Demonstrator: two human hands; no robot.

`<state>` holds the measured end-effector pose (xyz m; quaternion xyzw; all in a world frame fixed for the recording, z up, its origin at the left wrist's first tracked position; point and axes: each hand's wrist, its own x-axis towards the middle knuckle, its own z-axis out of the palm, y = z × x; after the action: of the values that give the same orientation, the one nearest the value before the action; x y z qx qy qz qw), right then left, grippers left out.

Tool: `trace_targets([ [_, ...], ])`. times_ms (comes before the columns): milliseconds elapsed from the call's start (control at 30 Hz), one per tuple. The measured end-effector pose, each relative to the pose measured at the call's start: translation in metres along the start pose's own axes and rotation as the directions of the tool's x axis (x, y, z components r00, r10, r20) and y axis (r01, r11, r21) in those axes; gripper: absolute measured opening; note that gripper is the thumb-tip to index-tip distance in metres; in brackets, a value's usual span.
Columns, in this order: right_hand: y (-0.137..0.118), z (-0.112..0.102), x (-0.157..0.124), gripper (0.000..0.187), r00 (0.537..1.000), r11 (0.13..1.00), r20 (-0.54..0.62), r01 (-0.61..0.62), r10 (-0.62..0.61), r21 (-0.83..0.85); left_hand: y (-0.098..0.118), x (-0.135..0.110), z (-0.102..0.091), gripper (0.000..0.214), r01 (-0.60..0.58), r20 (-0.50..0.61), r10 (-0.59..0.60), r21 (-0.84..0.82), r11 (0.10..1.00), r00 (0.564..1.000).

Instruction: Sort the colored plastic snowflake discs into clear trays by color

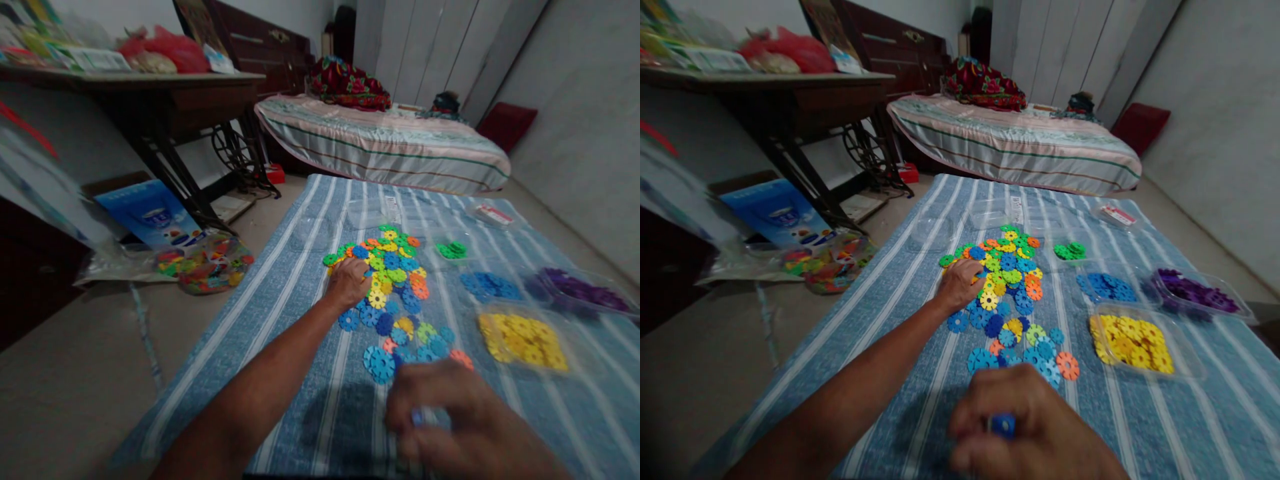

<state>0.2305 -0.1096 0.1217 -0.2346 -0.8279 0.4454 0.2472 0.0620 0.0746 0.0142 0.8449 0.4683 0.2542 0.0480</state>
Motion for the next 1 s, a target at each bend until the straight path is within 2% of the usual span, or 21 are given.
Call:
trace_targets([
  [33, 0.015, -0.007, 0.004, 0.022, 0.962, 0.985, -0.237, -0.156, 0.135, -0.069, -0.001, 0.0, 0.0, 0.01, -0.006, -0.003, 0.006, -0.002, 1.0, 1.0],
  [67, 0.032, -0.013, 0.006, 0.019, 0.878, 0.942, -0.432, -0.296, 0.205, -0.154, -0.002, 0.0, 0.0, 0.009, -0.012, -0.006, 0.012, -0.004, 1.0, 1.0],
  [100, 0.049, -0.019, 0.008, 0.016, 0.788, 0.875, -0.579, -0.416, 0.211, -0.247, -0.003, 0.001, 0.001, 0.009, -0.014, -0.011, 0.014, -0.007, 1.0, 1.0],
  [133, 0.067, -0.024, 0.008, 0.015, 0.707, 0.782, -0.675, -0.536, 0.211, -0.317, -0.003, 0.001, 0.001, 0.008, -0.016, -0.015, 0.016, -0.011, 1.0, 1.0],
  [167, 0.084, -0.029, 0.008, 0.016, 0.647, 0.685, -0.731, -0.635, 0.219, -0.357, -0.004, 0.001, 0.001, 0.008, -0.018, -0.02, 0.018, -0.016, 1.0, 1.0],
  [233, 0.111, -0.037, 0.005, 0.02, 0.573, 0.525, -0.777, -0.759, 0.259, -0.385, -0.005, 0.001, 0.001, 0.008, -0.023, -0.032, 0.022, -0.024, 0.999, 0.999],
  [267, 0.121, -0.041, 0.004, 0.022, 0.553, 0.464, -0.784, -0.794, 0.282, -0.394, -0.005, 0.001, 0.002, 0.008, -0.024, -0.039, 0.023, -0.027, 0.999, 0.999],
  [400, 0.14, -0.05, 0.004, 0.019, 0.537, 0.316, -0.765, -0.839, 0.354, -0.442, -0.006, 0.001, 0.002, 0.008, -0.028, -0.048, 0.026, -0.039, 0.999, 0.999],
  [533, 0.149, -0.049, 0.005, 0.019, 0.538, 0.279, -0.755, -0.842, 0.374, -0.462, -0.007, 0.001, 0.001, 0.008, -0.028, -0.038, 0.026, -0.044, 0.999, 0.999],
  [633, 0.158, -0.047, 0.0, 0.02, 0.56, 0.317, -0.775, -0.822, 0.294, -0.474, -0.007, 0.002, 0.0, 0.008, -0.024, -0.028, 0.023, -0.038, 0.999, 0.999],
  [800, 0.172, -0.043, -0.012, 0.026, 0.615, 0.441, -0.769, -0.746, 0.172, -0.498, -0.007, 0.002, 0.001, 0.008, -0.014, -0.026, 0.013, -0.038, 0.999, 1.0],
  [1000, 0.176, -0.037, -0.02, 0.035, 0.596, 0.558, -0.795, -0.7, 0.113, -0.446, -0.007, 0.003, 0.0, 0.007, -0.017, -0.033, 0.016, -0.032, 0.999, 0.999],
])
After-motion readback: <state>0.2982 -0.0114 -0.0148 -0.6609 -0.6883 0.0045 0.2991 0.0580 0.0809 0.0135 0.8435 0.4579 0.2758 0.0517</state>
